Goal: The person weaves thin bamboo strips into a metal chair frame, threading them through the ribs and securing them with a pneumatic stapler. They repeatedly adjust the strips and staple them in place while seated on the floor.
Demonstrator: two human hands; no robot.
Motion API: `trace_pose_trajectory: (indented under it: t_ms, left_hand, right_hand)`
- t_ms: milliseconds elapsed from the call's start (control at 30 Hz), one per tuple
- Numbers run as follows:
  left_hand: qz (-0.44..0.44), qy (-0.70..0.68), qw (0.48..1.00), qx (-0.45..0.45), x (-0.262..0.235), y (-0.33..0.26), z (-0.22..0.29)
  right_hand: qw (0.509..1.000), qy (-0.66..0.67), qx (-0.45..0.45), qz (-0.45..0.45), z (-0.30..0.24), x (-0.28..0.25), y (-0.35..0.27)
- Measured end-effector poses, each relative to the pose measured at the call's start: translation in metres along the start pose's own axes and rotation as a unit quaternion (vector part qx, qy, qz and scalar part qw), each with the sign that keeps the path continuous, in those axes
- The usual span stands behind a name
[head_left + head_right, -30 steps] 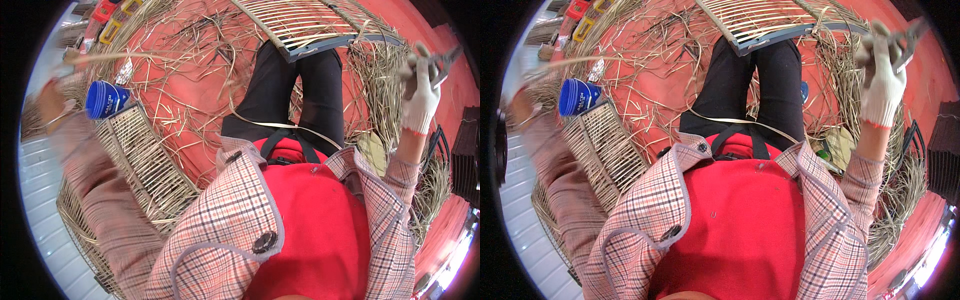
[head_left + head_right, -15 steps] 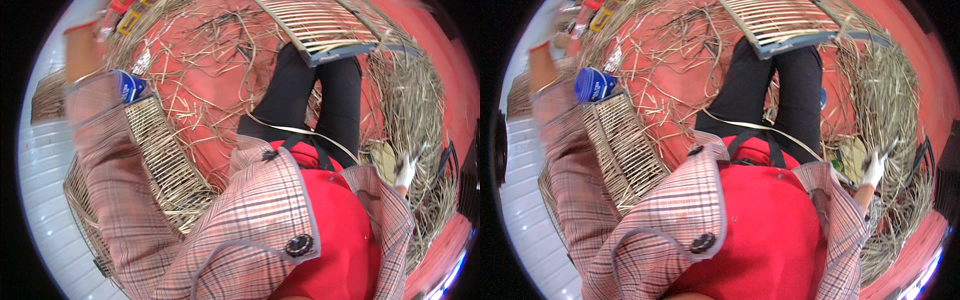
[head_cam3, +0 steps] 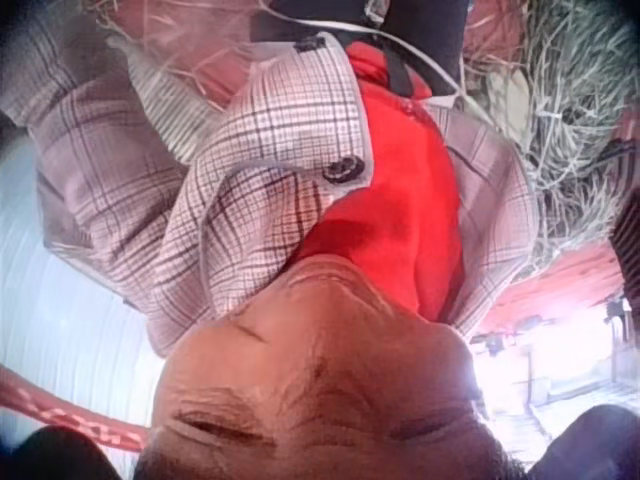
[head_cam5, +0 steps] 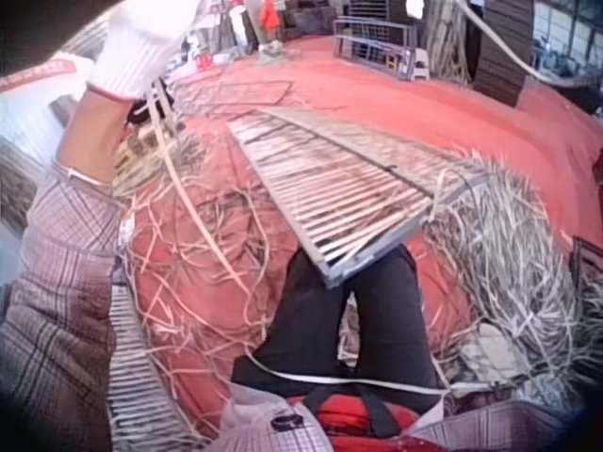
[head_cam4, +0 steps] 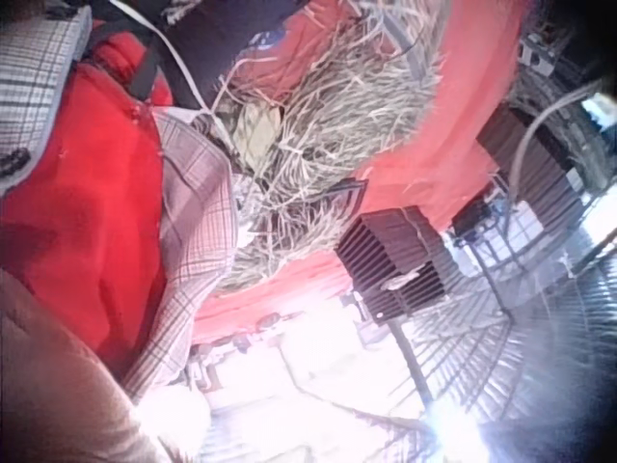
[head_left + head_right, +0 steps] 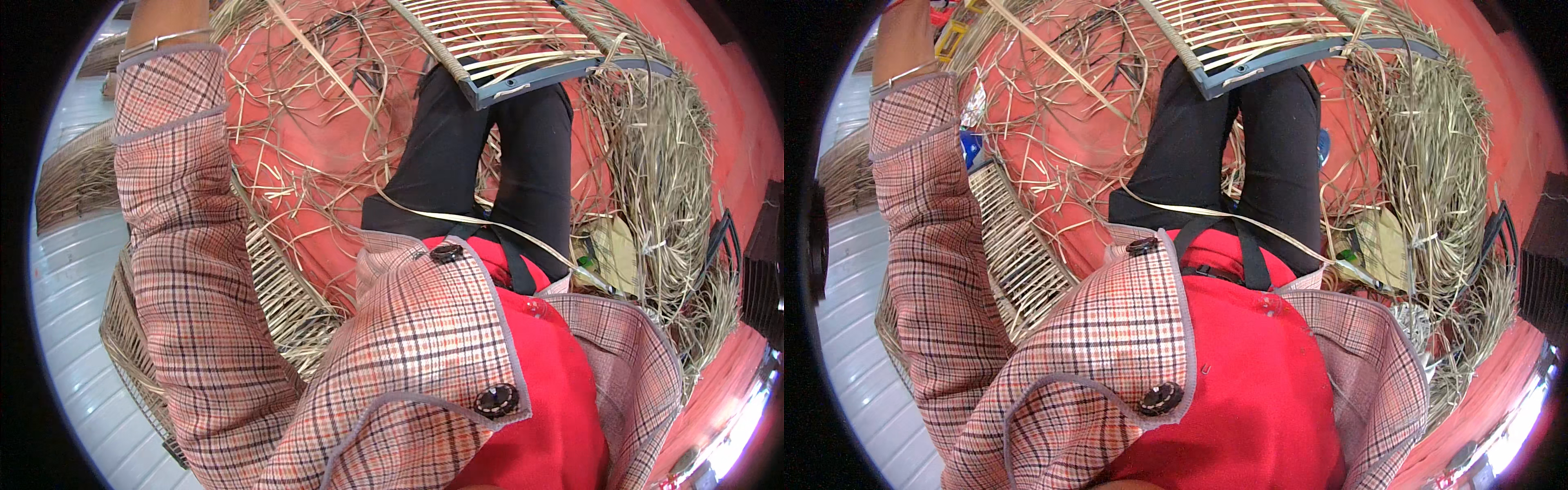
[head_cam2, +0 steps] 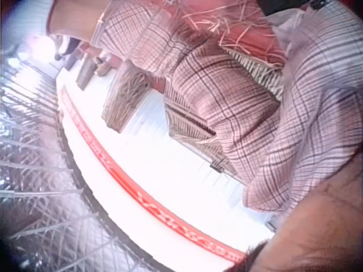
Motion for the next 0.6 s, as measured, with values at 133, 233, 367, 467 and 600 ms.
trace_pose_trajectory:
  t_ms: [133,233,367,467,600]
  left_hand:
    - [0.005,-0.121,0.985,0.124,0.027,0.035,0.113]
    - [-0.043,-0.343,0.909,0.234,0.056,0.027,0.234]
    - [-0.153,-0.570,0.755,0.286,0.078,-0.030,0.345]
    - [-0.215,-0.463,0.811,0.285,0.084,-0.034,0.359]
    - [-0.049,-0.276,0.894,0.350,0.069,0.001,0.336]
  right_hand:
    - [0.981,-0.163,-0.021,0.106,0.042,-0.029,-0.017]
    - [0.953,-0.242,0.016,0.184,0.088,-0.040,-0.040]
    - [0.972,-0.027,0.115,0.204,0.123,-0.023,-0.069]
    - [0.958,-0.184,0.143,0.168,0.129,0.009,-0.107]
    - [0.910,-0.318,0.178,0.197,0.053,0.010,-0.143]
Point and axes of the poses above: each hand's wrist, its own y-axis towards the middle knuckle, its own x-axis out of the palm, z = x × y, the point moved 2 cm from there along y, towards the middle knuckle, and after that the axes turned 11 degrees about x, right-handed, at the moved point
